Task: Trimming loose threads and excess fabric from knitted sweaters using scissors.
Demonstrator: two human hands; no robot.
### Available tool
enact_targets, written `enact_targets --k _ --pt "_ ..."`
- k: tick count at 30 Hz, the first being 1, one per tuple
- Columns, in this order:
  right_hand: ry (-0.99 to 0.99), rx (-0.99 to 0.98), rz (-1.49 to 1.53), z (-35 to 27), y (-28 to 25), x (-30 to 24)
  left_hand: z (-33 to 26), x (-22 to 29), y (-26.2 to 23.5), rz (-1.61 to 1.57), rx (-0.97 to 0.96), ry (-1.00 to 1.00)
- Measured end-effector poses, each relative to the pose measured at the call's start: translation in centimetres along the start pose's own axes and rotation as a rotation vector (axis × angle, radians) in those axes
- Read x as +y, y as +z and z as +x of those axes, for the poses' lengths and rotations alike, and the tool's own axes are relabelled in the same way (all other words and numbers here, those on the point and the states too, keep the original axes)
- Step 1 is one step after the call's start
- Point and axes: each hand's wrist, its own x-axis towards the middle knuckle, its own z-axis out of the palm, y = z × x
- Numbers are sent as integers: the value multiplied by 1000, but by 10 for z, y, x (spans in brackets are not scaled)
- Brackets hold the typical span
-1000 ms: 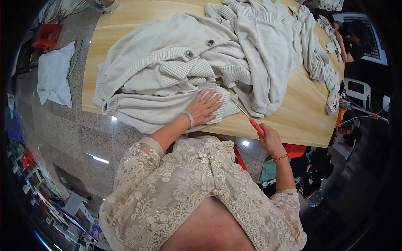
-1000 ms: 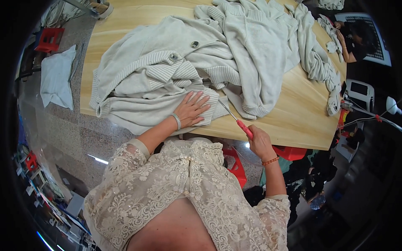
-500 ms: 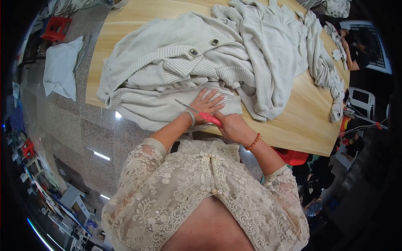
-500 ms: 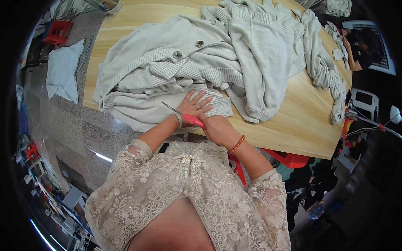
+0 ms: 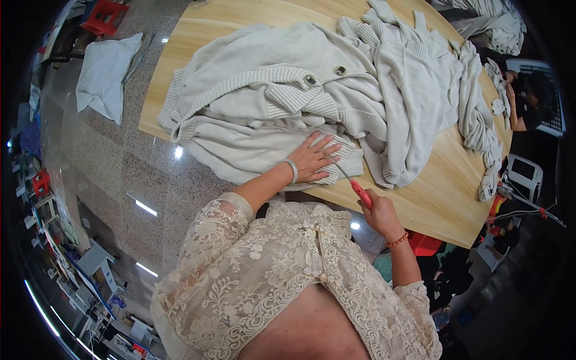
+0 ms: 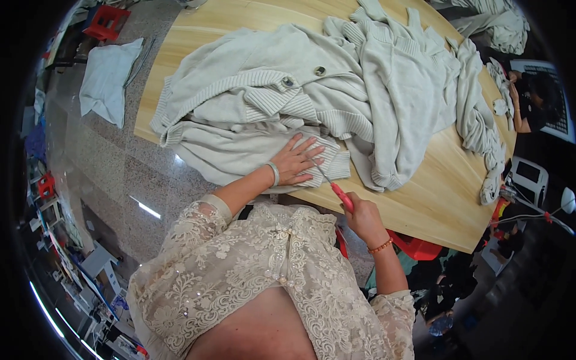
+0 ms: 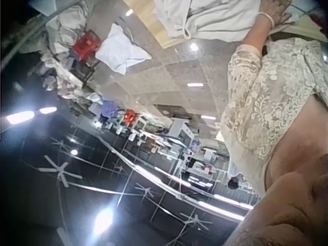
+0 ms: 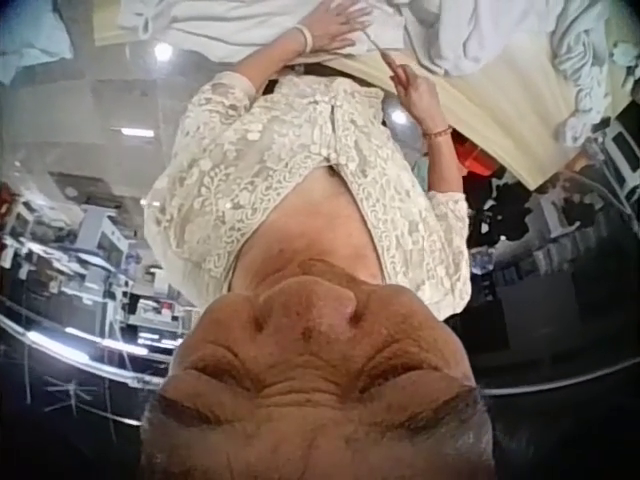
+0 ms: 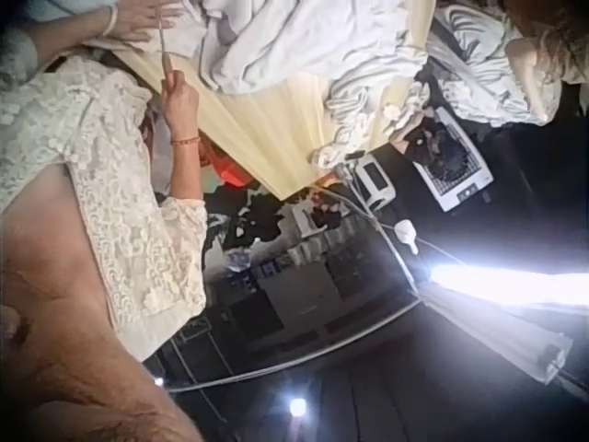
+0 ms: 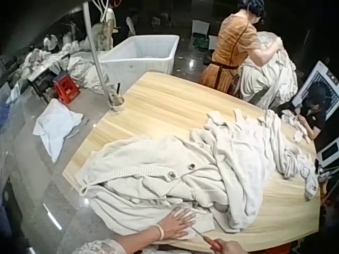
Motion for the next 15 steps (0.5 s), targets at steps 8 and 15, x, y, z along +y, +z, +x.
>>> enact_targets --k 8,15 --pt "-109 -62 81 32 4 -31 -70 -10 -53 192 28 -392" --pt "-151 -130 107 59 16 -85 -142 -44 -106 352 168 -565"
